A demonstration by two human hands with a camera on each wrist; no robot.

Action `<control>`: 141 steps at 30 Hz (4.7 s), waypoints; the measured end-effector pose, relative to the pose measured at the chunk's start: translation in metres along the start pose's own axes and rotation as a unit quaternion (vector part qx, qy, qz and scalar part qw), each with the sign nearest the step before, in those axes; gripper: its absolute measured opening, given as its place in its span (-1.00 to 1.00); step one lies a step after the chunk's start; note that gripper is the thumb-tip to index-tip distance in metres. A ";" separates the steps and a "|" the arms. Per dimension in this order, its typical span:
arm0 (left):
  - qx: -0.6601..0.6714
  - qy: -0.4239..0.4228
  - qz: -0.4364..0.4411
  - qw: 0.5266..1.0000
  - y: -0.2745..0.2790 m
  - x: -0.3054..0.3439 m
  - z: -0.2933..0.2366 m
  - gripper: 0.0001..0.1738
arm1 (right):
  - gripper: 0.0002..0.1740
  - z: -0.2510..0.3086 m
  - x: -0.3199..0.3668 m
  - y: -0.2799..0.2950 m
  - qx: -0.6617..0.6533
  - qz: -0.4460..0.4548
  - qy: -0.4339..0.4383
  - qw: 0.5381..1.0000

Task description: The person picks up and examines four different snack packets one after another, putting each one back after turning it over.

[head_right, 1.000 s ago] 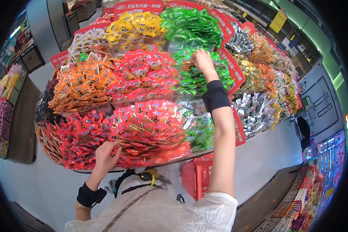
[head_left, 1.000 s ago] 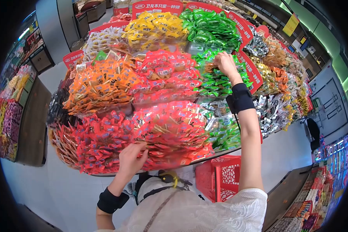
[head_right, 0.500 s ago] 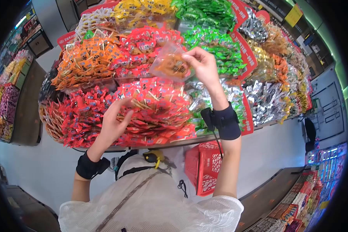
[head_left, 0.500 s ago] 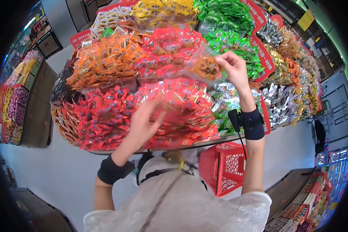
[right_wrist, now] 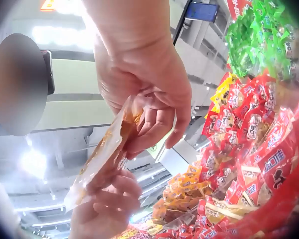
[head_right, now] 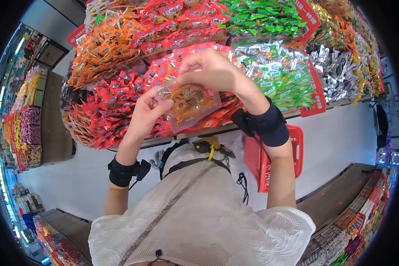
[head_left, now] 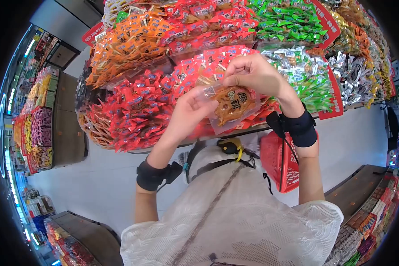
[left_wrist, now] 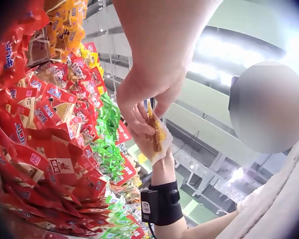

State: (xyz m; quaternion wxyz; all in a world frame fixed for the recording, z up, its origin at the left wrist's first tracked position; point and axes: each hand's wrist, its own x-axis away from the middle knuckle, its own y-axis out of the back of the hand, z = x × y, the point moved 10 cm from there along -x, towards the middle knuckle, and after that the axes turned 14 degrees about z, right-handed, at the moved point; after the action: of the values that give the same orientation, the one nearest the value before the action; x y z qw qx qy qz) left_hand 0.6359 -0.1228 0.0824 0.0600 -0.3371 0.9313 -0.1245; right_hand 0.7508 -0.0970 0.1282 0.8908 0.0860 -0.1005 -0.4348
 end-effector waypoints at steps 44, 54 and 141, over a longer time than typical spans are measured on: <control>0.045 -0.103 -0.122 0.986 0.039 0.030 0.012 -0.84 | -0.88 -0.041 0.006 -0.004 -0.167 -0.291 0.159 0.928; 0.048 -0.108 -0.155 0.981 0.042 0.046 0.014 -0.84 | -0.88 -0.039 -0.004 -0.013 -0.163 -0.261 0.153 0.939; -0.229 0.078 -0.164 0.956 0.398 0.423 -0.059 -0.74 | -0.72 0.059 -0.369 -0.418 0.023 0.092 0.041 0.995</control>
State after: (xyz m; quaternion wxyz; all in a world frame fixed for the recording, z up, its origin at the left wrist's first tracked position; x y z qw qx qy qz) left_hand 0.0559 -0.0881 0.0191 -0.1128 -0.4791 0.8686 0.0578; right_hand 0.1974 -0.0620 0.0457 0.9281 0.1150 -0.0810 -0.3447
